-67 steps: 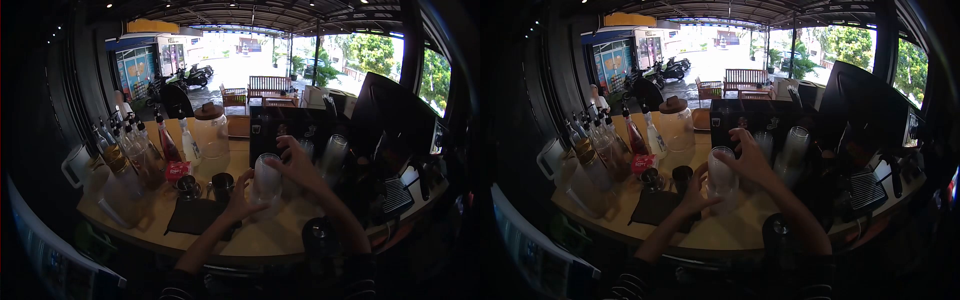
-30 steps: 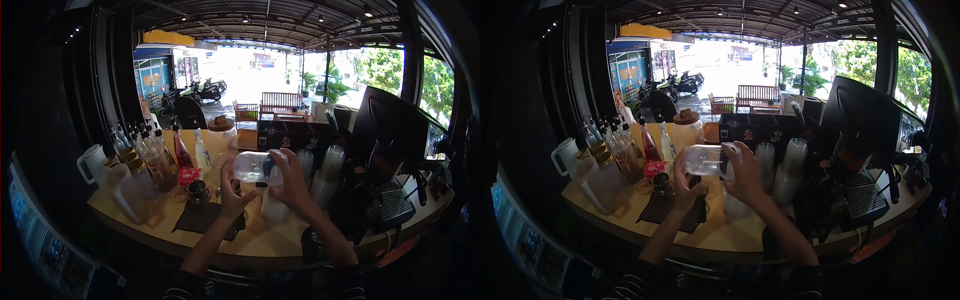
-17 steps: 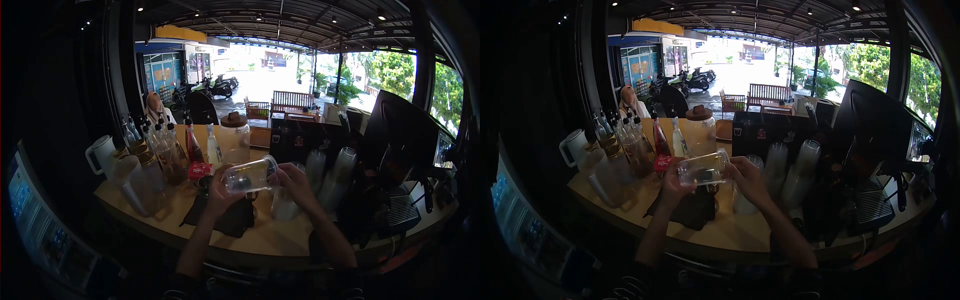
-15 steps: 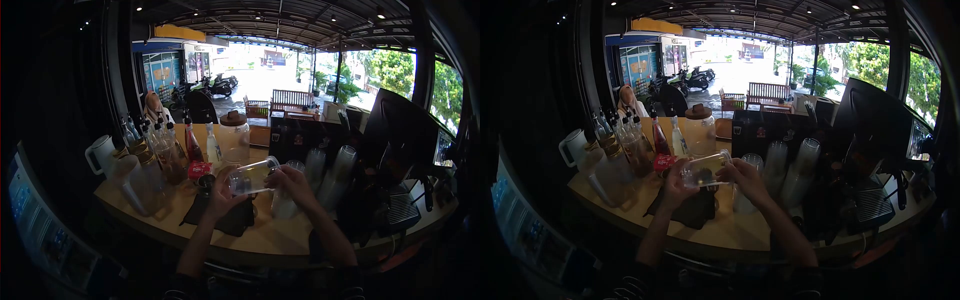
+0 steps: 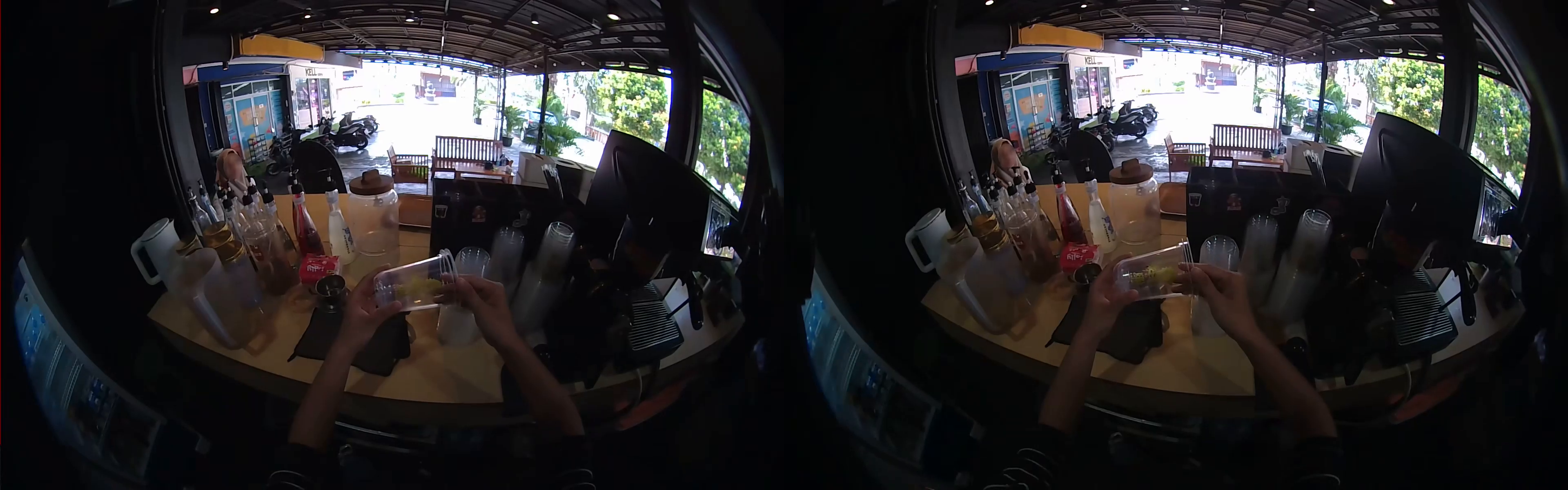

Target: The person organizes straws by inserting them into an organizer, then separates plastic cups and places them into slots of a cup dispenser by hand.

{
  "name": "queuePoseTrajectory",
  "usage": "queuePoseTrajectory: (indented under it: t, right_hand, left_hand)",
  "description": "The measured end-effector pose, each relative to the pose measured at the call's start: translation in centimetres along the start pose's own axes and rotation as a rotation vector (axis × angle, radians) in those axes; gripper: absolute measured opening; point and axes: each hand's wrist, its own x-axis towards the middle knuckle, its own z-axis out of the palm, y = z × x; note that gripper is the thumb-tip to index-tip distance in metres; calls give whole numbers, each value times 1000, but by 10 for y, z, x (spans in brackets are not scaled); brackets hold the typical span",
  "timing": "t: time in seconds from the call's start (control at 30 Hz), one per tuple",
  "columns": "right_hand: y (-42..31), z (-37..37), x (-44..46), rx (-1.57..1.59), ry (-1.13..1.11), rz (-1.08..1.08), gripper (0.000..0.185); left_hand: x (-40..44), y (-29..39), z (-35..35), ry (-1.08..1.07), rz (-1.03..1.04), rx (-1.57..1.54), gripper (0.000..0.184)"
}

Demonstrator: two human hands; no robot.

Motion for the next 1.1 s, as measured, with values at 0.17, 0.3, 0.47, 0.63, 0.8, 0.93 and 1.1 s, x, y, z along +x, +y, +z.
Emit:
queuePoseTrajectory:
  t: [0.17,0.3,0.47,0.63,0.8,0.93,1.1]
  right_hand:
    - [-2,-1,-7,8,20,-3,33]
    - [-2,-2,-12,42,31,12,34]
    - [19,6,-13,137,5,6,32]
    - [15,5,-9,77,-55,-26,25]
    - [-15,-3,-2,-644,169,-233,41]
    - [-41,8,6,-754,122,-496,60]
    - [-41,9,20,-1032,61,-485,67]
  left_hand:
    - [1,-10,-2,-44,15,-5,65]
    - [4,-14,8,14,66,-49,60]
    - [5,-32,16,158,17,-73,52]
    - [14,-13,24,172,11,-125,50]
    - [31,16,33,263,397,140,54]
    - [39,26,39,175,482,692,69]
    - [53,17,50,32,650,905,76]
